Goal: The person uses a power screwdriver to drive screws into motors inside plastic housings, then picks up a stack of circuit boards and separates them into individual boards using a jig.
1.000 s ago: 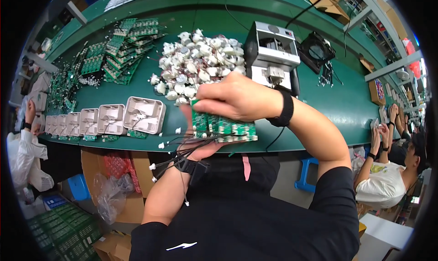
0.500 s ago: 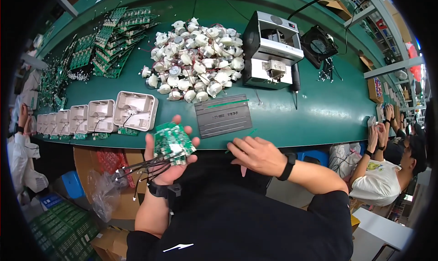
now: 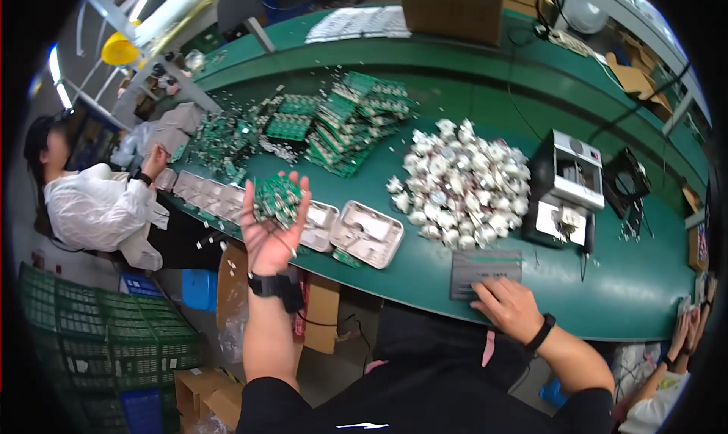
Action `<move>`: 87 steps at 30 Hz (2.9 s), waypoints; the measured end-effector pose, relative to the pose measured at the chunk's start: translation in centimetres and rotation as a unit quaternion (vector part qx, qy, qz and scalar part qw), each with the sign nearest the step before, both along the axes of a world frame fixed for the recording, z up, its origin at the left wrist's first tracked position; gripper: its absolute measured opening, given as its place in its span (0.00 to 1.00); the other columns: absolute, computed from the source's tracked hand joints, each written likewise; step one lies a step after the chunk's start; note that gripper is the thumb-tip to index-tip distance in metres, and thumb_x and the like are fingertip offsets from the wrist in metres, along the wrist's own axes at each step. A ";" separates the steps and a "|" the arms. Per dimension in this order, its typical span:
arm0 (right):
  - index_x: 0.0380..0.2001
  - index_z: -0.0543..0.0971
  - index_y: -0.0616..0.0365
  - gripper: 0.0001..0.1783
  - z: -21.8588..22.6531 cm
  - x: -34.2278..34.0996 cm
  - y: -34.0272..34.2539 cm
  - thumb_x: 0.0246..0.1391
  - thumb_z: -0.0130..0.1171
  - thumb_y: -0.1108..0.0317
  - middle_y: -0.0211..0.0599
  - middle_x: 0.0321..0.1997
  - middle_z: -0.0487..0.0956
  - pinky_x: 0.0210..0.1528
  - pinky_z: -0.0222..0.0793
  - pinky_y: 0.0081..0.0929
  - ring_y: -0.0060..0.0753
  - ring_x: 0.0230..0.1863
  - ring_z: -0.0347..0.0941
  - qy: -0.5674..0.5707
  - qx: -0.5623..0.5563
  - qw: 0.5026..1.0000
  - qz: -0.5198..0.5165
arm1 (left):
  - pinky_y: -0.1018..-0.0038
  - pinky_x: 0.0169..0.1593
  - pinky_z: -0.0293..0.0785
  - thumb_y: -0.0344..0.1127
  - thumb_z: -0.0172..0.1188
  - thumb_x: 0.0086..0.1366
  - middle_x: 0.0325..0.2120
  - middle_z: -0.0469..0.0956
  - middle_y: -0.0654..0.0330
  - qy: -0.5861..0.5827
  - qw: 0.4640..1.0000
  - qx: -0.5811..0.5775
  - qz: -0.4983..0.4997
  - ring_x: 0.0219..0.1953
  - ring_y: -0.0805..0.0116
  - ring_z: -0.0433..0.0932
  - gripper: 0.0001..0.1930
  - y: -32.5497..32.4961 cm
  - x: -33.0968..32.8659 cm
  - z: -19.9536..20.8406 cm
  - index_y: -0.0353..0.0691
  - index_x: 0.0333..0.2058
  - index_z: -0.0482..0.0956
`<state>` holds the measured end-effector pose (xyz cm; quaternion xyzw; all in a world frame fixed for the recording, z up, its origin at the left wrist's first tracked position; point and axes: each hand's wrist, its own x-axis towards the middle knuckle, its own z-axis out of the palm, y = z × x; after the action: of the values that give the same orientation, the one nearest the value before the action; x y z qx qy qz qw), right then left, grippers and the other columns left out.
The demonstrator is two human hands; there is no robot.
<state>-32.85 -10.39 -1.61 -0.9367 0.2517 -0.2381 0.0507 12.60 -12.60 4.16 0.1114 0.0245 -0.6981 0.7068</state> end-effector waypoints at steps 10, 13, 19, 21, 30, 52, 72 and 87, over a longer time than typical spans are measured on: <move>0.43 0.78 0.62 0.19 2.0 -3.6 3.7 0.47 0.69 0.75 0.43 0.37 0.80 0.34 0.74 0.37 0.45 0.33 0.78 0.000 0.063 0.974 -0.217 | 0.42 0.65 0.65 0.66 0.54 0.66 0.65 0.67 0.46 -0.450 0.850 0.140 0.237 0.65 0.42 0.66 0.43 -15.8 26.3 5.3 0.36 0.66 0.63; 0.43 0.78 0.62 0.19 1.0 -5.7 4.1 0.46 0.70 0.75 0.44 0.38 0.81 0.34 0.73 0.39 0.47 0.34 0.78 -0.018 0.067 0.975 -0.211 | 0.45 0.63 0.66 0.67 0.50 0.67 0.67 0.66 0.50 -0.526 0.766 0.230 0.289 0.66 0.50 0.67 0.40 -9.9 37.3 2.7 0.42 0.67 0.64; 0.47 0.78 0.63 0.21 -0.6 -6.3 7.1 0.48 0.70 0.73 0.46 0.40 0.80 0.39 0.75 0.41 0.53 0.37 0.78 -0.002 0.110 0.946 -0.305 | 0.79 0.31 0.65 0.44 0.55 0.73 0.26 0.74 0.68 -0.687 0.599 0.147 0.383 0.28 0.77 0.72 0.12 -7.7 23.1 -1.5 0.43 0.34 0.77; 0.52 0.76 0.61 0.28 -0.6 -6.4 5.1 0.47 0.73 0.67 0.48 0.48 0.78 0.46 0.75 0.42 0.55 0.47 0.76 0.002 0.113 0.949 -0.295 | 0.78 0.30 0.66 0.41 0.54 0.75 0.23 0.72 0.67 -0.682 0.617 0.086 0.382 0.26 0.78 0.70 0.11 -6.4 6.5 2.9 0.41 0.37 0.77; 0.65 0.64 0.59 0.53 -1.4 -5.7 -3.6 0.38 0.75 0.46 0.50 0.65 0.67 0.68 0.60 0.47 0.54 0.67 0.64 0.098 0.090 0.985 -0.112 | 0.78 0.37 0.77 0.28 0.61 0.69 0.33 0.81 0.62 -0.666 0.708 -0.038 -0.233 0.31 0.77 0.79 0.07 10.4 -19.1 -7.2 0.34 0.43 0.80; 0.59 0.66 0.65 0.54 16.0 3.3 -16.3 0.39 0.74 0.38 0.55 0.43 0.81 0.51 0.73 0.45 0.58 0.46 0.78 -0.004 0.085 0.992 -0.096 | 0.59 0.73 0.59 0.47 0.77 0.54 0.66 0.65 0.62 -0.322 0.888 -0.314 -0.096 0.71 0.61 0.60 0.50 -11.2 -23.0 1.0 0.46 0.70 0.57; 0.58 0.71 0.65 0.31 9.8 -23.1 -4.4 0.51 0.69 0.73 0.39 0.38 0.81 0.51 0.74 0.31 0.33 0.41 0.79 -0.302 0.085 0.870 -0.381 | 0.62 0.67 0.64 0.45 0.83 0.44 0.64 0.67 0.43 -0.917 0.385 -0.070 0.069 0.65 0.51 0.67 0.58 -40.0 -21.5 1.8 0.25 0.67 0.55; 0.61 0.68 0.65 0.30 6.8 -9.5 1.0 0.62 0.64 0.62 0.41 0.43 0.81 0.44 0.80 0.29 0.35 0.38 0.81 -0.416 0.580 0.697 -0.070 | 0.52 0.73 0.55 0.53 0.86 0.37 0.71 0.54 0.55 -0.392 0.817 -0.350 -0.235 0.72 0.52 0.56 0.70 -2.6 -30.1 1.1 0.45 0.73 0.47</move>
<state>-42.37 -9.38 5.24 -0.5065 0.3581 -0.4135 0.6665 -17.48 -15.16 5.24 0.1233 -0.5281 -0.7017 0.4621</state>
